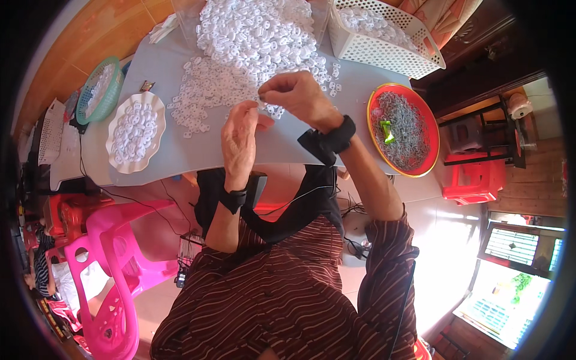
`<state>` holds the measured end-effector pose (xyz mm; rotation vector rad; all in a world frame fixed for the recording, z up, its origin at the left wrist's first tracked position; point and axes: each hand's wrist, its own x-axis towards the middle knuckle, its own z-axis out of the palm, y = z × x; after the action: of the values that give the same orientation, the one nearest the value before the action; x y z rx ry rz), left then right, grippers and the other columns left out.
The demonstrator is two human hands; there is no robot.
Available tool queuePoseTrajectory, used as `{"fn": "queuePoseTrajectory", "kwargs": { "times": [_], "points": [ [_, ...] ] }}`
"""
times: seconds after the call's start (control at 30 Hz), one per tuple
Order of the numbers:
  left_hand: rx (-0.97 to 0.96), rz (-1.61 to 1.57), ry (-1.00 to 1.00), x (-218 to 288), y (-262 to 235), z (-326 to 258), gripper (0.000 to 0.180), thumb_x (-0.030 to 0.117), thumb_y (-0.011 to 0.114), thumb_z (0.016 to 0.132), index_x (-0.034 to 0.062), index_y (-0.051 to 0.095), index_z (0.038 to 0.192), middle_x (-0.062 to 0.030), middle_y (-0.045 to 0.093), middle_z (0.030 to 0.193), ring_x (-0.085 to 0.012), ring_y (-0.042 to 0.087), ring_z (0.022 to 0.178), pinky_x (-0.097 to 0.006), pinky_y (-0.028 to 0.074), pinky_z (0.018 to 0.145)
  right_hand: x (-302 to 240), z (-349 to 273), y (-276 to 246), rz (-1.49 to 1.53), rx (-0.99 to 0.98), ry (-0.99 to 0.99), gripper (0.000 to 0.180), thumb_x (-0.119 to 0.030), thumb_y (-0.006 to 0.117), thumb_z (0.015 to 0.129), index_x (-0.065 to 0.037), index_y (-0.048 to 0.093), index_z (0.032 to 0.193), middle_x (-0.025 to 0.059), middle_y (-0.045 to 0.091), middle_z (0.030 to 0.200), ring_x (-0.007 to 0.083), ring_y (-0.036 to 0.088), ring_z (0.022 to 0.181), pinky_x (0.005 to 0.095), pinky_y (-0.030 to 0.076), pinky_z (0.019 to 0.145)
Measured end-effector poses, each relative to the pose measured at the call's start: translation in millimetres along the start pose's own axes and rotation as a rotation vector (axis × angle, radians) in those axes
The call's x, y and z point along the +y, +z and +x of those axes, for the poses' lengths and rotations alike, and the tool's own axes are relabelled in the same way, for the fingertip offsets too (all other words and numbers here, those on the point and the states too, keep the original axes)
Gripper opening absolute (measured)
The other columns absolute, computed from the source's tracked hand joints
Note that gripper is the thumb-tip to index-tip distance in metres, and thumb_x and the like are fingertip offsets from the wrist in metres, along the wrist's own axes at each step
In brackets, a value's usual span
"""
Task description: Assembling small white plastic components by inserting metal pins.
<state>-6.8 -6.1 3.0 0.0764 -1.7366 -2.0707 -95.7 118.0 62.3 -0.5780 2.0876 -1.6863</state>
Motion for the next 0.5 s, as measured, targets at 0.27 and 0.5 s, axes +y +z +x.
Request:
{"fn": "queuePoseTrajectory", "kwargs": {
  "times": [0.27,0.5],
  "points": [
    [-0.07,0.129,-0.002,3,3,3,0.024,0.019,0.048,0.096,-0.0018,0.06,0.098,-0.0044,0.063,0.073,-0.008,0.055,0.068,-0.021,0.042,0.065,31,-18,0,0.213,0.06,-0.005,0.02,-0.014,0.062,0.087,0.0,0.066,0.101,-0.0001,0.062,0.079,0.0046,0.049,0.068,0.0199,0.04,0.06],
    [-0.024,0.105,0.018,8,10,1,0.024,0.019,0.049,0.095,-0.0018,0.06,0.096,-0.006,0.064,0.076,-0.0099,0.057,0.07,-0.023,0.044,0.065,20,-31,20,0.214,0.128,-0.152,0.013,-0.004,0.064,0.084,0.003,0.065,0.095,0.003,0.064,0.078,0.0073,0.058,0.073,0.0227,0.048,0.067]
  ]
}}
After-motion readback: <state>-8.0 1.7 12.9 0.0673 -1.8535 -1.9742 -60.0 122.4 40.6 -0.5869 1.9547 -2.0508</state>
